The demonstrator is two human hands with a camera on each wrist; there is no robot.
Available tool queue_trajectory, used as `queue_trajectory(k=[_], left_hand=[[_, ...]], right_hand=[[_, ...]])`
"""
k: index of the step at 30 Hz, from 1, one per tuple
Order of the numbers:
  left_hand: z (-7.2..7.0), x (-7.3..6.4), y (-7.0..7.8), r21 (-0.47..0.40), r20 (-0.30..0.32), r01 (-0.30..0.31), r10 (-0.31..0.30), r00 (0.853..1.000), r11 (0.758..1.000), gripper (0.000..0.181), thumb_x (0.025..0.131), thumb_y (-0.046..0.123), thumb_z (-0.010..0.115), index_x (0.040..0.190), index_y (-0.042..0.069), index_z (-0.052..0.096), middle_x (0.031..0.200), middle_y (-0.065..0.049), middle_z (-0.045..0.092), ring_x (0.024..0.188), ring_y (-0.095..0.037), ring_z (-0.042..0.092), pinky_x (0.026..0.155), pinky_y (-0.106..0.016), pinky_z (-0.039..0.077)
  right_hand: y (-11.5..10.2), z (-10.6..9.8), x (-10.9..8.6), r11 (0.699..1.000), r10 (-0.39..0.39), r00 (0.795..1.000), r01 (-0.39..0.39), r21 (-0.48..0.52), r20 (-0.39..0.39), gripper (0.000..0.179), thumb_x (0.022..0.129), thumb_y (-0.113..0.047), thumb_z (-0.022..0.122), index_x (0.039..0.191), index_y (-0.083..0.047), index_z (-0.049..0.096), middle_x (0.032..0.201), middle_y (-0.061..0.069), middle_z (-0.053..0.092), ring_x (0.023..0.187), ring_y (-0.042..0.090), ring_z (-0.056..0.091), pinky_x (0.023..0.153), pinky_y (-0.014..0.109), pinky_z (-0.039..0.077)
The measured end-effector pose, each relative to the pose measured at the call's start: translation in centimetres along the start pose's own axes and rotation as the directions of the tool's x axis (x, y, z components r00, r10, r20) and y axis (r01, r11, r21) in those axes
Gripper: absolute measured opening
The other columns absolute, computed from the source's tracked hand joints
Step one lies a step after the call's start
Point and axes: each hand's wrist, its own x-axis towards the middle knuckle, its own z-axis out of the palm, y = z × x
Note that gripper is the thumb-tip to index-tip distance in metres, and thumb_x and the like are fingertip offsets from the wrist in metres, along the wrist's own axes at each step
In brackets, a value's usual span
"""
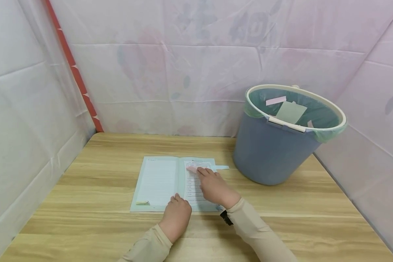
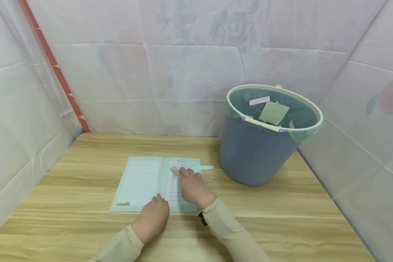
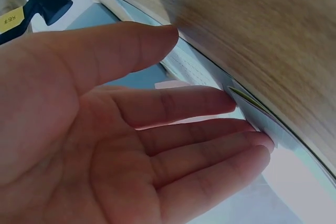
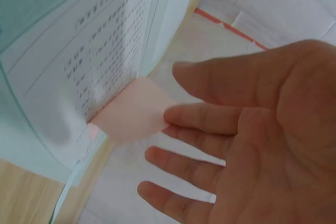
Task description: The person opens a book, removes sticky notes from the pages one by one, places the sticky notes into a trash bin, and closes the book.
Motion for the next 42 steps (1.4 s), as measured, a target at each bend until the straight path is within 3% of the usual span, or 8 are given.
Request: queue_trajectory(k=[15,23,29,33,36,38,40,42], left_hand=[[0.1,0.0,0.2,0.044,0.024,0.003,-0.004,1.000,0.999,0.020,0.088,0.010,0.066,0.095,-0.007,0.072,0.101,-0.026,0.068,0.089,-0.032,0.070,0.071,-0.033,0.059],[0.0,0.0,0.2,0.043,0.015,0.011,-0.012,1.000,0.999,0.019,0.088,0.010,0.065,0.094,-0.007,0.072,0.100,-0.026,0.068,0.089,-0.033,0.070,0.071,-0.033,0.059],[0.0,0.0,0.3,0.033,0.016,0.013,-0.013,1.000,0.999,0.019,0.088,0.009,0.065,0.094,-0.008,0.072,0.100,-0.027,0.068,0.089,-0.033,0.070,0.072,-0.034,0.059],[-0.1,0.0,0.3,0.043,0.017,0.003,-0.004,1.000,0.999,0.019,0.088,0.010,0.066,0.093,-0.007,0.072,0.100,-0.026,0.069,0.089,-0.033,0.070,0.071,-0.033,0.059],[-0.1,-0.1,0.2,0.041,0.020,-0.001,0.000,1.000,0.999,0.019,0.088,0.010,0.067,0.094,-0.007,0.072,0.100,-0.025,0.069,0.089,-0.032,0.070,0.071,-0.033,0.059],[0.0,-0.2,0.2,0.034,0.021,0.000,-0.001,1.000,0.999,0.019,0.087,0.010,0.067,0.095,-0.007,0.072,0.101,-0.026,0.069,0.089,-0.033,0.070,0.072,-0.033,0.058],[0.1,-0.2,0.2,0.031,0.020,0.001,-0.001,1.000,1.000,0.018,0.087,0.009,0.068,0.095,-0.007,0.072,0.101,-0.026,0.069,0.089,-0.033,0.070,0.072,-0.033,0.058],[0.1,-0.2,0.2,0.026,0.021,0.003,-0.004,1.000,1.000,0.018,0.087,0.009,0.068,0.095,-0.007,0.072,0.101,-0.026,0.069,0.089,-0.033,0.070,0.072,-0.034,0.058]], right_hand=[[1.6,-1.4,-0.1,0.987,0.140,0.988,-0.134,0.084,-0.060,0.052,0.096,-0.008,0.056,0.140,0.012,0.038,0.150,0.021,0.034,0.133,0.040,0.039,0.101,0.060,0.038],[2.1,-2.5,-0.5,0.989,0.118,0.988,-0.107,0.102,-0.103,0.053,0.094,-0.004,0.057,0.138,0.016,0.036,0.148,0.026,0.034,0.131,0.045,0.039,0.102,0.060,0.036],[2.0,-3.8,-1.1,0.989,0.118,0.980,-0.103,0.103,-0.160,0.054,0.095,-0.006,0.057,0.141,0.013,0.035,0.149,0.023,0.035,0.133,0.043,0.038,0.102,0.059,0.037],[1.6,-5.0,-1.9,0.990,0.101,0.963,-0.071,0.124,-0.251,0.055,0.094,-0.005,0.058,0.142,0.008,0.036,0.148,0.020,0.038,0.132,0.039,0.040,0.096,0.059,0.042],[1.5,-5.9,-2.5,0.992,0.041,0.928,0.008,0.128,-0.370,0.055,0.093,-0.001,0.058,0.143,0.007,0.037,0.148,0.018,0.039,0.132,0.037,0.041,0.097,0.058,0.042],[1.5,-6.6,-2.9,0.989,-0.028,0.880,0.092,0.113,-0.475,0.055,0.092,0.002,0.058,0.143,0.007,0.037,0.148,0.018,0.039,0.131,0.036,0.042,0.098,0.056,0.041],[1.7,-7.3,-3.2,0.979,-0.103,0.803,0.185,0.081,-0.587,0.056,0.090,0.005,0.057,0.142,0.007,0.038,0.149,0.018,0.038,0.132,0.035,0.041,0.102,0.054,0.039],[1.9,-8.2,-3.6,0.966,-0.167,0.703,0.256,0.027,-0.691,0.057,0.089,0.008,0.057,0.142,0.008,0.038,0.149,0.018,0.038,0.133,0.035,0.040,0.105,0.052,0.036]])
